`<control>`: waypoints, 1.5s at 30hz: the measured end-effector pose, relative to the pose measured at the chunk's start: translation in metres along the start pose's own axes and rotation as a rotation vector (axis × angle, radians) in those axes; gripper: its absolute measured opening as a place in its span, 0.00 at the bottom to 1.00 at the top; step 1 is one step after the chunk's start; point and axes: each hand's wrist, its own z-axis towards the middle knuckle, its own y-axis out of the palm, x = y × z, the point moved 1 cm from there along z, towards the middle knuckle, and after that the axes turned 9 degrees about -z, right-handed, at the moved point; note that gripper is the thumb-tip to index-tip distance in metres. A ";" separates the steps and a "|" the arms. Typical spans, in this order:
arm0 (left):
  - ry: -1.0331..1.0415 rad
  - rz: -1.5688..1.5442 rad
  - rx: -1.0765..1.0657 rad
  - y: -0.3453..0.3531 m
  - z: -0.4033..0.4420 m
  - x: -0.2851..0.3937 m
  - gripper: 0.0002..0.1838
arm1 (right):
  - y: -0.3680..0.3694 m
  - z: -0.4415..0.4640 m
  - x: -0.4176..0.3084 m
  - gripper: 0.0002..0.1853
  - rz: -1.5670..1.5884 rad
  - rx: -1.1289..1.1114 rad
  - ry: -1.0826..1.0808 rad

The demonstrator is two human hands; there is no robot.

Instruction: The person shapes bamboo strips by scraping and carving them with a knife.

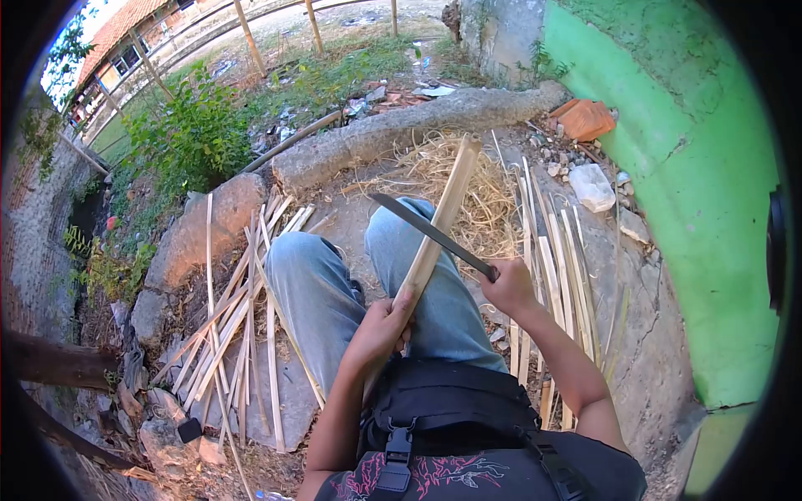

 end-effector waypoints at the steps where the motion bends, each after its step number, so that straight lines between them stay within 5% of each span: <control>1: 0.022 -0.033 -0.025 0.000 -0.001 -0.002 0.30 | 0.002 -0.001 -0.005 0.13 0.031 -0.018 0.012; 9: 0.061 -0.077 -0.062 -0.020 -0.037 -0.024 0.24 | -0.004 0.000 -0.003 0.10 -0.037 0.008 -0.028; 15: 0.154 -0.071 0.114 0.012 -0.019 0.004 0.20 | -0.007 -0.016 -0.026 0.07 -0.157 0.011 -0.415; 19: 0.185 -0.096 -0.045 0.010 -0.003 0.013 0.15 | -0.008 0.014 -0.005 0.08 -0.087 -0.005 -0.019; 24: 0.159 -0.062 0.052 0.024 0.011 0.031 0.13 | -0.001 0.001 -0.023 0.09 -0.158 0.044 -0.302; 28: 0.236 0.027 0.135 0.023 0.024 0.021 0.12 | 0.005 0.038 -0.012 0.09 -0.056 0.046 -0.042; 32: 0.296 0.059 0.165 0.019 0.032 0.017 0.12 | 0.008 0.014 -0.030 0.11 -0.120 0.064 -0.400; 35: 0.336 0.128 0.191 0.017 0.034 0.012 0.12 | 0.001 0.056 -0.004 0.11 -0.015 0.045 0.074; 40: 0.295 0.090 0.194 0.020 0.029 0.018 0.12 | 0.004 0.031 -0.026 0.11 -0.206 0.050 -0.487; 43: 0.289 0.019 0.163 0.019 0.028 0.014 0.12 | -0.010 0.075 -0.015 0.11 -0.027 -0.015 0.121; 44: 0.244 -0.020 0.159 0.021 0.022 0.012 0.12 | -0.005 0.087 -0.004 0.10 -0.106 0.163 0.076; 45: 0.204 -0.051 0.151 0.021 0.016 0.015 0.12 | -0.003 0.074 -0.008 0.10 -0.121 0.096 -0.032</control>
